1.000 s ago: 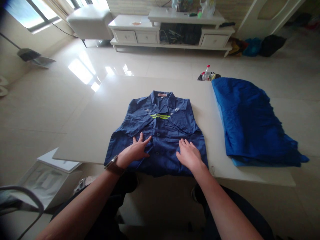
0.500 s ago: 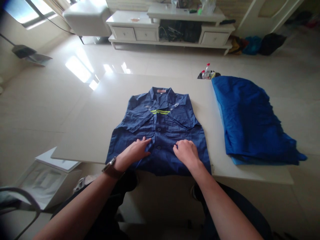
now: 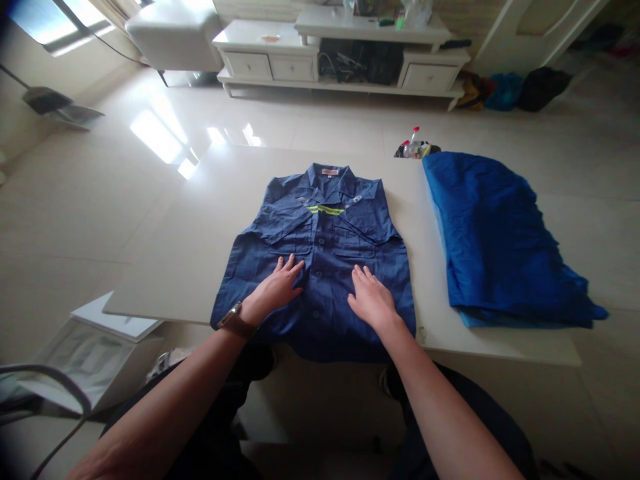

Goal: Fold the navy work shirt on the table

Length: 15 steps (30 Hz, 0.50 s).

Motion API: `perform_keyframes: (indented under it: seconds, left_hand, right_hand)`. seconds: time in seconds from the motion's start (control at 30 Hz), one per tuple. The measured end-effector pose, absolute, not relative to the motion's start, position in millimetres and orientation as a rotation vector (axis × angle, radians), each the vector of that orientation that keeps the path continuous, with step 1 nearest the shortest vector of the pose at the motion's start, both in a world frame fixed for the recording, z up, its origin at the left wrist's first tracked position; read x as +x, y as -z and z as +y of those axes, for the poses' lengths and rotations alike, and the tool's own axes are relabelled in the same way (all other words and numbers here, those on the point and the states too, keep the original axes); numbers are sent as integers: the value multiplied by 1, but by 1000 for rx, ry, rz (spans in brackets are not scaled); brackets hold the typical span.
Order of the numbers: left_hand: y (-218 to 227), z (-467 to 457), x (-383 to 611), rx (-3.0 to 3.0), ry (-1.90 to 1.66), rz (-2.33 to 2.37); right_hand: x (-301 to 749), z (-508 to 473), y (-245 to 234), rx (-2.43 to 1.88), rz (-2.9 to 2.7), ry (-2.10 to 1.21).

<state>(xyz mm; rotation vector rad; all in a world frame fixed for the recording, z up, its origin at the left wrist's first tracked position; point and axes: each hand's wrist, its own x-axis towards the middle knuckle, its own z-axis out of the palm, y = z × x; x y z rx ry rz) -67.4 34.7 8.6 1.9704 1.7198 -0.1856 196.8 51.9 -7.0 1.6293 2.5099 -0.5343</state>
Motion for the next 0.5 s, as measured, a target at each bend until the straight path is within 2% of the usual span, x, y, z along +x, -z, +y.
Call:
perform_keyframes:
  seconds: [0.5]
  left_hand:
    - [-17,23,-61,2055,125,1640]
  right_hand:
    - [171,36,-18,1268,2856,836]
